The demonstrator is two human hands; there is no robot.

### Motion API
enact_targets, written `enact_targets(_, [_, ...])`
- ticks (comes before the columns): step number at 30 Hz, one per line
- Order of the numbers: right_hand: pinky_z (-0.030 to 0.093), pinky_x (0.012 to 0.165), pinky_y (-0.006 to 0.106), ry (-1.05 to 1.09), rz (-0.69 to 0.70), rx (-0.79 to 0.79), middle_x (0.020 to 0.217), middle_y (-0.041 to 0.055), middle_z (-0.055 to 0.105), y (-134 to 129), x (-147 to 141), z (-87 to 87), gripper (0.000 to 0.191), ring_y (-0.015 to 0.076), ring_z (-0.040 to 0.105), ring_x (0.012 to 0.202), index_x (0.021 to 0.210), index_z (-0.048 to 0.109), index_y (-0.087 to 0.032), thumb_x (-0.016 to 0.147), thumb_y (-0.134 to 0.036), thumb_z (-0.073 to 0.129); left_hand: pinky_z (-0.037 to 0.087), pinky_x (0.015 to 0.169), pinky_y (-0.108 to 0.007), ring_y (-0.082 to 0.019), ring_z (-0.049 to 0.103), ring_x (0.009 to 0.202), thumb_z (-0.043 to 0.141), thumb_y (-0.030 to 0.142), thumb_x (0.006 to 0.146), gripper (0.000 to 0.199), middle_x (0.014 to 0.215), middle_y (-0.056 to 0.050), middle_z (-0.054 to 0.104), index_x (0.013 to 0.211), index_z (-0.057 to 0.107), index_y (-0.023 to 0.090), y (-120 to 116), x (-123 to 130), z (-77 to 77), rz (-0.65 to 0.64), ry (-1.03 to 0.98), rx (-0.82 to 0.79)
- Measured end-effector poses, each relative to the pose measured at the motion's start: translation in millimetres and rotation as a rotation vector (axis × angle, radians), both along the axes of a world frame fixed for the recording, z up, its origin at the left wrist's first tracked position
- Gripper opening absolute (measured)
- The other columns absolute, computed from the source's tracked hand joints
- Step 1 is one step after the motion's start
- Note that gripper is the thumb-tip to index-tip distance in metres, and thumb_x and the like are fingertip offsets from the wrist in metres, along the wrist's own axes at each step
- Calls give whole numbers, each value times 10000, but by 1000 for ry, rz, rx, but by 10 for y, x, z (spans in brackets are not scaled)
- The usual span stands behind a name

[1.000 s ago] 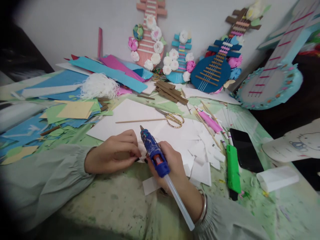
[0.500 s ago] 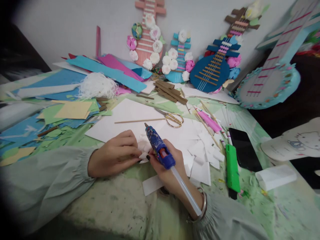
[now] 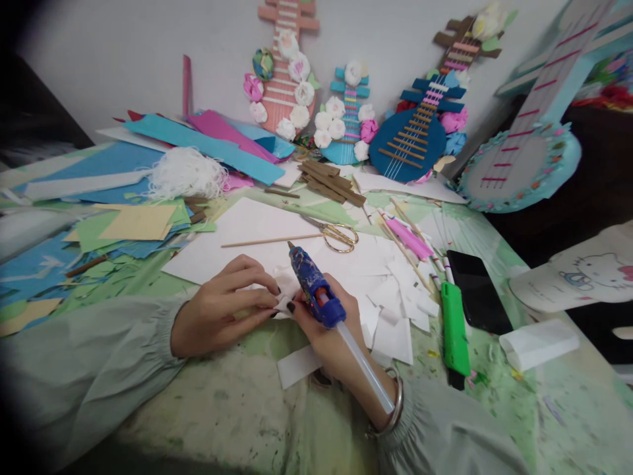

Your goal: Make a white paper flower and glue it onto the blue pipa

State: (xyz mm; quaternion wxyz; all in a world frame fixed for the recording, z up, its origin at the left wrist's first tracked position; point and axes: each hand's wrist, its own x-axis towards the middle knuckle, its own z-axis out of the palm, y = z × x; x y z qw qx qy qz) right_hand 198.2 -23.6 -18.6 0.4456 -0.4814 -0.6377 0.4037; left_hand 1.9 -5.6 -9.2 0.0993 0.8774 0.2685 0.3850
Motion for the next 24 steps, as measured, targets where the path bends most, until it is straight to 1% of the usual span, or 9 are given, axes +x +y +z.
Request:
enact_targets(4, [511,682,267,32,9,-7,805,13,636,1,1,-34,138,157,614,726,821,560,-206,739,-239,666,448,800,-332,-183,510,878,581,100,826,73,887,-81,648,833,620,162,14,2,-4,5,-46,-60])
enact_targets(7, [507,674,257,78,15,41,794,-6,641,9,4,-85,157,148,616,710,815,570,-216,702,-174,671,442,814,-332,-182,522,883,557,98,839,94,876,-75,651,829,621,166,23,2,9,9,-65,-103])
enact_targets(9, [500,680,256,67,7,59,792,-9,642,12,5,-98,155,147,615,715,803,574,-214,694,-150,664,440,813,-328,-182,527,883,547,104,844,101,876,-72,652,822,621,170,23,6,23,12,-73,-122])
enact_targets(13, [497,699,267,28,-25,19,801,1,644,13,-1,-49,117,155,617,733,806,573,-205,721,-190,652,437,816,-326,-182,524,883,536,107,849,115,872,-68,651,808,622,172,14,15,35,22,-79,-146])
enact_targets(18, [496,696,261,27,-2,-46,795,-4,625,12,-5,26,108,143,603,718,794,552,-202,729,-212,638,427,816,-333,-180,511,876,528,91,843,120,864,-64,653,801,612,164,6,20,32,35,-92,-176])
enact_targets(21, [501,705,268,6,-11,-53,796,2,632,13,-1,25,98,146,607,721,797,568,-197,725,-209,633,423,809,-335,-182,505,871,516,93,842,124,849,-58,647,791,601,168,1,23,35,52,-90,-204])
enact_targets(24, [500,675,263,-18,-29,-57,769,0,633,19,1,8,91,143,602,693,782,576,-195,726,-231,639,417,810,-336,-183,500,877,504,99,843,122,846,-59,629,788,590,167,-7,26,34,76,-82,-219])
